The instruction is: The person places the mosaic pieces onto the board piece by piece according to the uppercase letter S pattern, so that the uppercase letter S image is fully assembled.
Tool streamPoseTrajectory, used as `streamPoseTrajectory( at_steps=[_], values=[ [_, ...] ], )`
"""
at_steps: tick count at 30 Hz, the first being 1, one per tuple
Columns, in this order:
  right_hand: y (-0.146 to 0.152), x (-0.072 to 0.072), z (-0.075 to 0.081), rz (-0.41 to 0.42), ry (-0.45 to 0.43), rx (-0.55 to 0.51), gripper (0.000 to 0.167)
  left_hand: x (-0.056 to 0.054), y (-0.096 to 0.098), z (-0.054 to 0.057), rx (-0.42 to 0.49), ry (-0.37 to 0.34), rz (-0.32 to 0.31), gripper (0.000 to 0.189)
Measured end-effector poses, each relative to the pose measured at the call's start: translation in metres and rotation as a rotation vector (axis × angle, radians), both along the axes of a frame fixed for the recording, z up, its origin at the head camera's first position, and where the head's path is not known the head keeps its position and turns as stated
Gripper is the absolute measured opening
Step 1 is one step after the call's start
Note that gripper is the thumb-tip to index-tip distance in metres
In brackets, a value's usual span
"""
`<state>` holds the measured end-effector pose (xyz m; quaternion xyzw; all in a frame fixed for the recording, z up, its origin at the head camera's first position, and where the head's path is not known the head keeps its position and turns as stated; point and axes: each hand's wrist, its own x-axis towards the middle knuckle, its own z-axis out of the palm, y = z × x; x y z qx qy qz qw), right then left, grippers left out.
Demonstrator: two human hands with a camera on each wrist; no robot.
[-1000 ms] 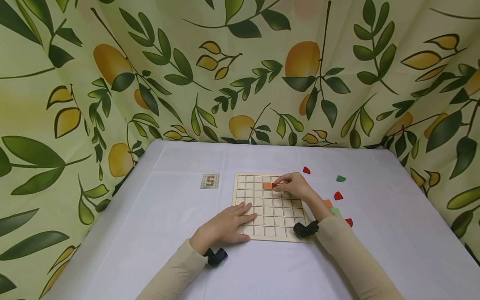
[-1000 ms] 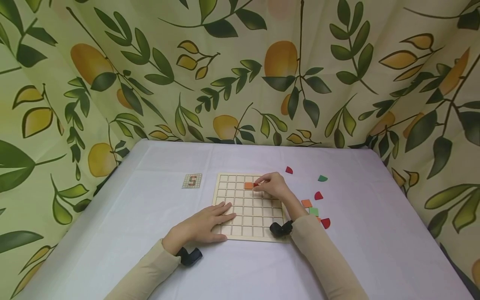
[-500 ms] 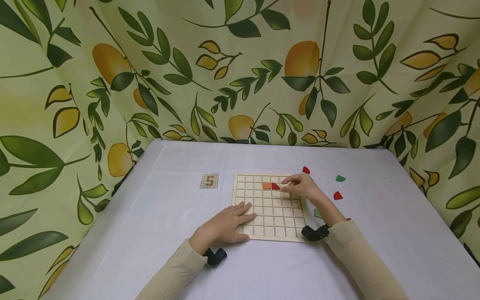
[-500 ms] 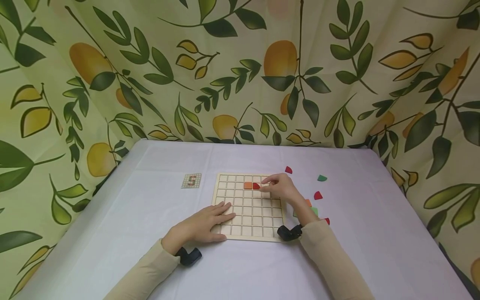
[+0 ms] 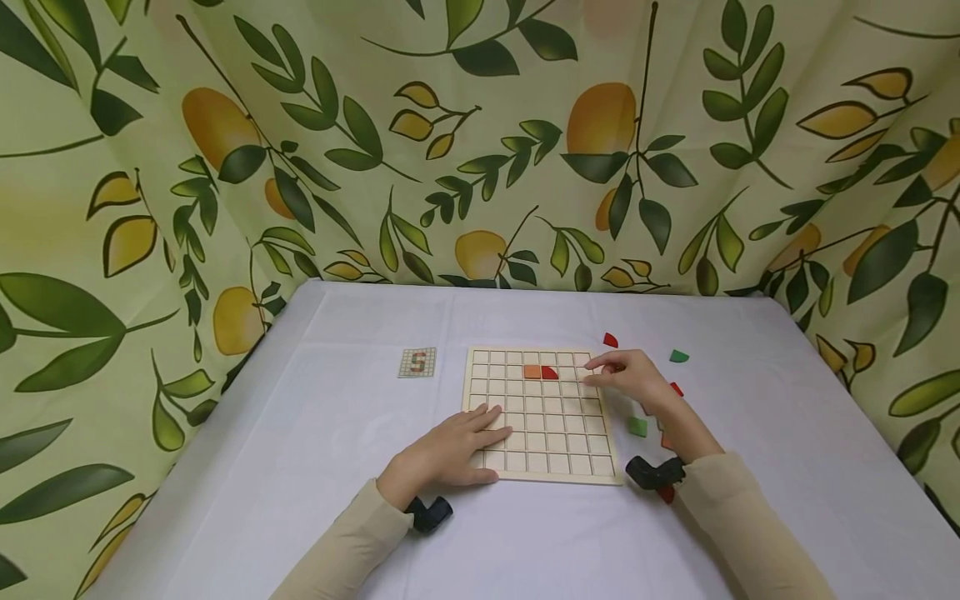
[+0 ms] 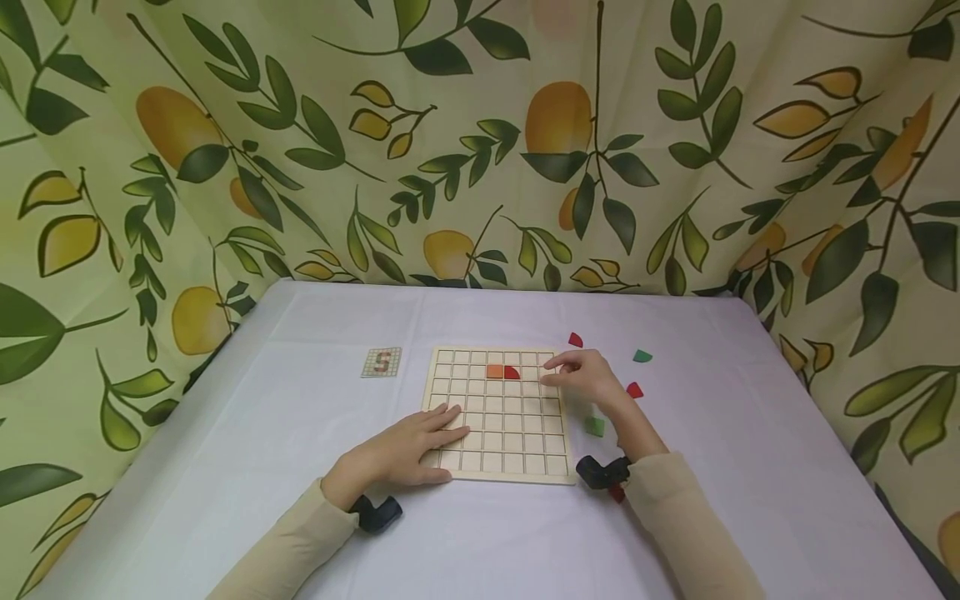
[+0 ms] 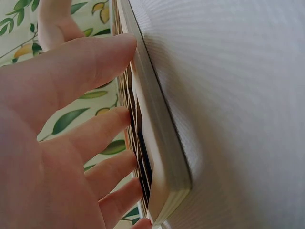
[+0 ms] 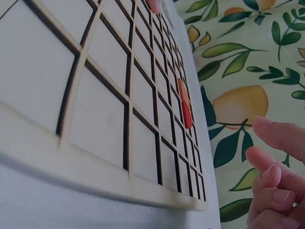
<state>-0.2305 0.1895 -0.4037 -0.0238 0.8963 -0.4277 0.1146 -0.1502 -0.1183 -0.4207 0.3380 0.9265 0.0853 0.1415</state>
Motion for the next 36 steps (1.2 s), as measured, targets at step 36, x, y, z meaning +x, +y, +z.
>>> streamPoseTrajectory(
  at_steps=[36],
  values=[
    [0.080,0.012,-0.001,-0.058,0.035,0.116,0.047,0.000,0.001,0.001,0.007,-0.017,0.021,0.066]
  ],
)
